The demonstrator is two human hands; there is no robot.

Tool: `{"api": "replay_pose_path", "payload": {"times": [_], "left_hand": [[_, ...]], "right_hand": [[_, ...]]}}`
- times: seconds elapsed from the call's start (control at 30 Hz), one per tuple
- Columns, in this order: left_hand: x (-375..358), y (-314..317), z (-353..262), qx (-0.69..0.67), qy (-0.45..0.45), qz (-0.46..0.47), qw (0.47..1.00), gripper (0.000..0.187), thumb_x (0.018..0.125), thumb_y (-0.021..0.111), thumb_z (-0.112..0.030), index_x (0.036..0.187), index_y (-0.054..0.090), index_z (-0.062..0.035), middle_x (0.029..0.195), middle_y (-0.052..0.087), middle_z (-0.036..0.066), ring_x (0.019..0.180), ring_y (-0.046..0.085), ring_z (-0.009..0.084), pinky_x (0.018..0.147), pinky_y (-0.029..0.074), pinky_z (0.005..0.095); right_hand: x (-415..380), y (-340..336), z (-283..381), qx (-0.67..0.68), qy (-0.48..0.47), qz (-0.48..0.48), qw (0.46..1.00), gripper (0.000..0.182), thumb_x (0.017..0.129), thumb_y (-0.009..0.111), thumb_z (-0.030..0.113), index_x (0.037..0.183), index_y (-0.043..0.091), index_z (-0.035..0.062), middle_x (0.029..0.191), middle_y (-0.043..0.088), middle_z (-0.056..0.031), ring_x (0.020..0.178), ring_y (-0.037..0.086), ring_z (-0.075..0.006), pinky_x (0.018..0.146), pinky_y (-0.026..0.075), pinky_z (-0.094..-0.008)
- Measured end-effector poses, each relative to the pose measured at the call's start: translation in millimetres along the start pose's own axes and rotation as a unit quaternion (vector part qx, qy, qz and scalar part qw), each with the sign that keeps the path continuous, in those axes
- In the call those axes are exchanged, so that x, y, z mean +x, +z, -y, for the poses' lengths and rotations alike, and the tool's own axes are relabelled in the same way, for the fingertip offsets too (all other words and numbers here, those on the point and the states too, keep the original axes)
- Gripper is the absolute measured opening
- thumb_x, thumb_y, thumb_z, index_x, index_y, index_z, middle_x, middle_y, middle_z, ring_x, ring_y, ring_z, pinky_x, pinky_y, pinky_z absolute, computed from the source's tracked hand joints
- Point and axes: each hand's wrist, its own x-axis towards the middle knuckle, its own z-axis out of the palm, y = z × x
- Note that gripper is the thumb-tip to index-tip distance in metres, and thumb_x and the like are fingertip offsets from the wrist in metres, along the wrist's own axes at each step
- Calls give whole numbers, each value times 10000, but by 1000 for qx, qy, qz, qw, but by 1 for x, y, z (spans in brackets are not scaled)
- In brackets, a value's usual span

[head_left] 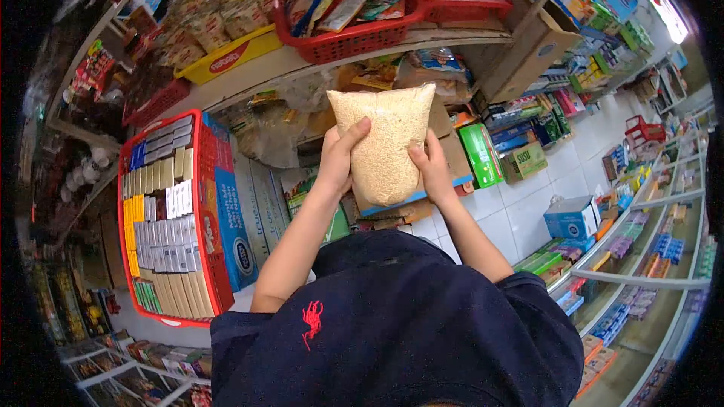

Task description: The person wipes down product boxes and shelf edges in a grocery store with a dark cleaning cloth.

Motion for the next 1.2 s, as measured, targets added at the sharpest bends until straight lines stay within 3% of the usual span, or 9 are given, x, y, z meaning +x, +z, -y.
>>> {"api": "replay_pose_path", "payload": {"times": [0.07, 0.17, 0.23, 0.47, 0.77, 0.87, 0.93, 1.03, 1.2], "left_hand": [[-3, -8, 3, -35, 22, -33, 999, 406, 805, 575, -253, 1063, 475, 44, 948, 581, 125, 833, 583, 178, 729, 470, 287], [-9, -19, 1, -31, 26, -58, 997, 393, 807, 574, -239, 1060, 479, 46, 961, 579, 130, 836, 583, 182, 722, 472, 288], [-12, -21, -5, -12, 33, -61, 998, 386, 806, 576, -230, 1058, 481, 47, 964, 580, 130, 835, 584, 183, 722, 472, 288], [-11, -14, 1, 57, 64, -55, 995, 373, 779, 608, -218, 1020, 512, 50, 939, 591, 118, 820, 583, 169, 709, 464, 277], [-12, -9, 0, 74, 83, -101, 989, 410, 736, 644, -253, 986, 531, 52, 908, 598, 110, 786, 579, 158, 723, 451, 271], [-15, -8, -1, 99, 113, -51, 987, 408, 724, 643, -243, 981, 532, 54, 898, 599, 113, 784, 579, 161, 718, 454, 272], [-18, -7, -2, 112, 93, -28, 989, 413, 715, 641, -236, 983, 530, 58, 900, 598, 116, 786, 580, 167, 721, 455, 275], [-20, -7, 2, 93, 83, -9, 992, 425, 706, 648, -237, 984, 528, 61, 901, 598, 117, 789, 580, 170, 723, 455, 277], [-21, -4, 0, 105, 123, 5, 987, 426, 710, 656, -240, 982, 526, 61, 895, 601, 106, 776, 579, 162, 716, 453, 267]], "right_hand": [[4, -15, -1, -206, -22, -1, 978, 354, 713, 646, 248, 930, 483, 21, 906, 525, -56, 883, 470, -134, 797, 368, -264], [14, -43, 2, -250, -105, -91, 958, 302, 637, 713, 196, 810, 518, 42, 789, 518, -23, 778, 474, -116, 719, 382, -250], [12, -41, 33, -177, -88, -142, 970, 208, 669, 687, 106, 814, 556, 34, 771, 541, -20, 721, 494, -99, 673, 395, -226], [27, -9, 74, -269, -364, -90, 887, 242, 652, 661, 69, 870, 575, 13, 876, 544, -101, 825, 523, -212, 756, 395, -278], [-2, 20, 25, -345, -377, -49, 858, 782, 553, 765, 354, 1197, 377, 137, 1263, 270, -189, 1163, 292, -371, 939, 294, -436], [4, 18, 28, -301, -374, -55, 875, 798, 531, 791, 324, 1193, 378, 159, 1267, 282, -198, 1169, 303, -387, 946, 300, -445], [12, 14, 38, -306, -381, -59, 870, 778, 541, 800, 231, 1185, 378, 117, 1209, 375, -176, 1083, 428, -313, 897, 367, -399], [16, 17, 52, -124, -235, -70, 961, 589, 617, 746, 124, 1101, 428, 19, 1013, 539, -84, 893, 533, -136, 798, 424, -262], [25, 7, 59, 38, -79, -115, 989, 464, 580, 727, 84, 983, 508, 16, 1070, 529, -92, 952, 516, -188, 844, 399, -305]]}}
